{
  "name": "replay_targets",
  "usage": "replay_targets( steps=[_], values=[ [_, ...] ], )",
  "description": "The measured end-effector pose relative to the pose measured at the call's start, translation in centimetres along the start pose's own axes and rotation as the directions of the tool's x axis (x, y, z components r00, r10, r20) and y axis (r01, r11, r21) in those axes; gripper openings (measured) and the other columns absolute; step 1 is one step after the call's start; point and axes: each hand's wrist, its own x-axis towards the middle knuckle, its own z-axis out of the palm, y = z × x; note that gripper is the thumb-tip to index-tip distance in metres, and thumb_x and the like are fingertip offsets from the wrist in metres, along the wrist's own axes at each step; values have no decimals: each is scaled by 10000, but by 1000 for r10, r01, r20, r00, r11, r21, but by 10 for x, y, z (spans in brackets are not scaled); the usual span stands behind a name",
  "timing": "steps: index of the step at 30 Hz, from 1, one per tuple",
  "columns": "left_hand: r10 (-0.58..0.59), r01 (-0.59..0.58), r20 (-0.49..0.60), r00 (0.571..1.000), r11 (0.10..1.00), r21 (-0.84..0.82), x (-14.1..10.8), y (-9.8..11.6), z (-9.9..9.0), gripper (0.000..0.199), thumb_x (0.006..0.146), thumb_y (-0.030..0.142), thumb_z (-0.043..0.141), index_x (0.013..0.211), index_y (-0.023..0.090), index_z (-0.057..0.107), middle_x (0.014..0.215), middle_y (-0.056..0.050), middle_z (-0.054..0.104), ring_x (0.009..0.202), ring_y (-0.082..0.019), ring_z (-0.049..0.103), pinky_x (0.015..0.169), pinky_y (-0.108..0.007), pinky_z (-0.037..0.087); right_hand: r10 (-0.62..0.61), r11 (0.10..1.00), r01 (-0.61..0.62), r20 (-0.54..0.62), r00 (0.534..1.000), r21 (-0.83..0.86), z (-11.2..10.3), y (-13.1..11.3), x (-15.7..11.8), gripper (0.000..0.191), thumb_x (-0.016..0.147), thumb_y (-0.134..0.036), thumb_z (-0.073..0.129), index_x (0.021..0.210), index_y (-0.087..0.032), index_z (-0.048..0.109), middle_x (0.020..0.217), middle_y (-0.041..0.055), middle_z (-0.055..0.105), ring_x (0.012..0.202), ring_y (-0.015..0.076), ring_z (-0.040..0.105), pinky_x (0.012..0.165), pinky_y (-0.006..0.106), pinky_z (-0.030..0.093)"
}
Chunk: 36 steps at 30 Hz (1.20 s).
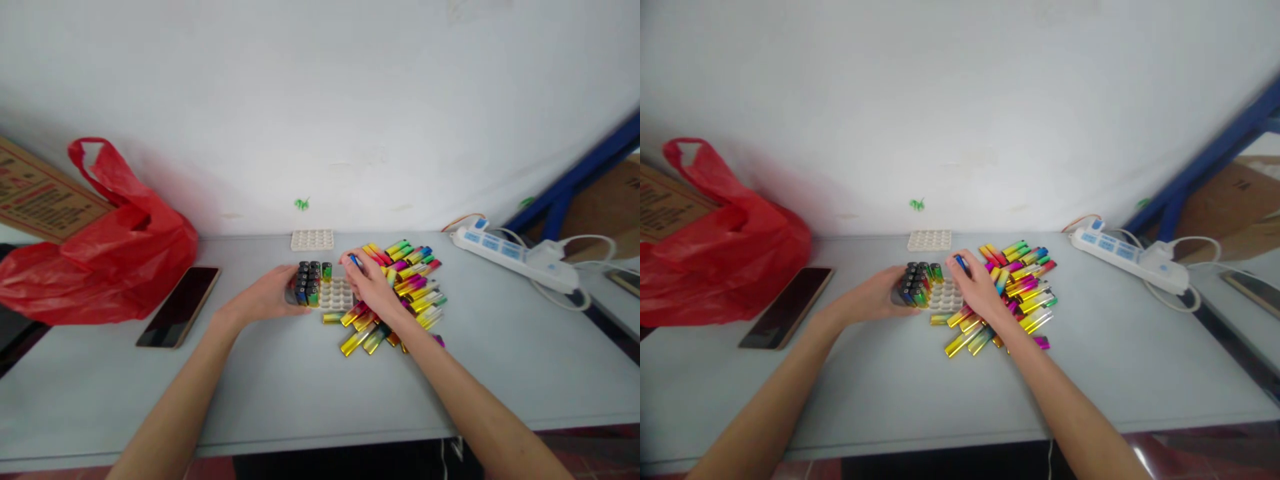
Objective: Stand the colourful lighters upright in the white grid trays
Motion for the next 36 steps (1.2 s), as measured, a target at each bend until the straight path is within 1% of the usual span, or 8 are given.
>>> replay_targets(
  steps=[4,8,13,20,26,29,33,36],
  values=[
    [-1,1,-2,1000,1000,6,0,0,0,630,701,619,865,1148,217,678,1152,-112,766,1042,-324,721,920,-400,565,-156,930,123,-69,985,-347,6,4,-5,461,1022,-577,548,714,-236,511,618,-47,473,613,142,451,584,285,327],
    [-6,6,-3,1000,1000,10,0,0,0,627,690,586,878,1146,206,676,1182,-127,762,1095,-343,716,971,-417,553,-176,878,121,-78,981,-463,9,1,-9,495,987,-522,543,605,-246,389,544,-49,414,571,132,406,581,303,277],
    [-36,36,2,999,999,13,0,0,0,653,684,604,881,1150,196,675,1177,-129,758,1078,-345,715,944,-416,562,-184,857,136,-49,982,-497,9,-1,-9,342,927,-392,503,632,-249,406,548,-47,430,561,137,429,584,301,275],
    [-33,34,-7,999,999,8,0,1,0,650,689,617,867,1157,203,689,1153,-112,763,1038,-330,716,911,-399,555,-204,827,129,-77,976,-548,9,0,-10,479,1007,-516,507,629,-249,384,552,-53,393,557,135,407,603,305,277],
    [-17,17,-7,1000,1000,-3,0,1,0,637,693,583,872,1157,186,693,1146,-113,764,1054,-332,713,919,-403,553,-163,769,107,-31,986,-630,6,1,-8,360,954,-316,562,645,-255,388,554,-52,408,560,150,426,620,314,274],
    [-29,29,-15,999,1000,-6,0,2,0,645,675,572,888,1156,189,696,1176,-118,766,1102,-348,717,964,-416,553,-152,764,90,-42,987,-639,5,3,-7,354,1012,-347,548,693,-259,421,569,-50,439,567,163,459,619,316,288],
    [-10,10,-10,1000,1000,14,0,0,1,653,684,595,880,1159,189,690,1195,-129,765,1123,-358,714,1004,-436,552,-223,763,197,36,974,-615,3,2,-10,314,1120,-441,461,880,-248,525,716,-20,582,666,190,569,676,316,390],
    [10,-10,-12,1000,1000,9,0,-1,2,668,702,609,866,1190,191,682,1226,-133,760,1133,-354,708,1016,-444,554,-320,713,340,146,936,-613,0,-1,-12,255,1146,-388,432,1014,-229,581,978,57,675,894,221,648,841,338,482]
  ],
)
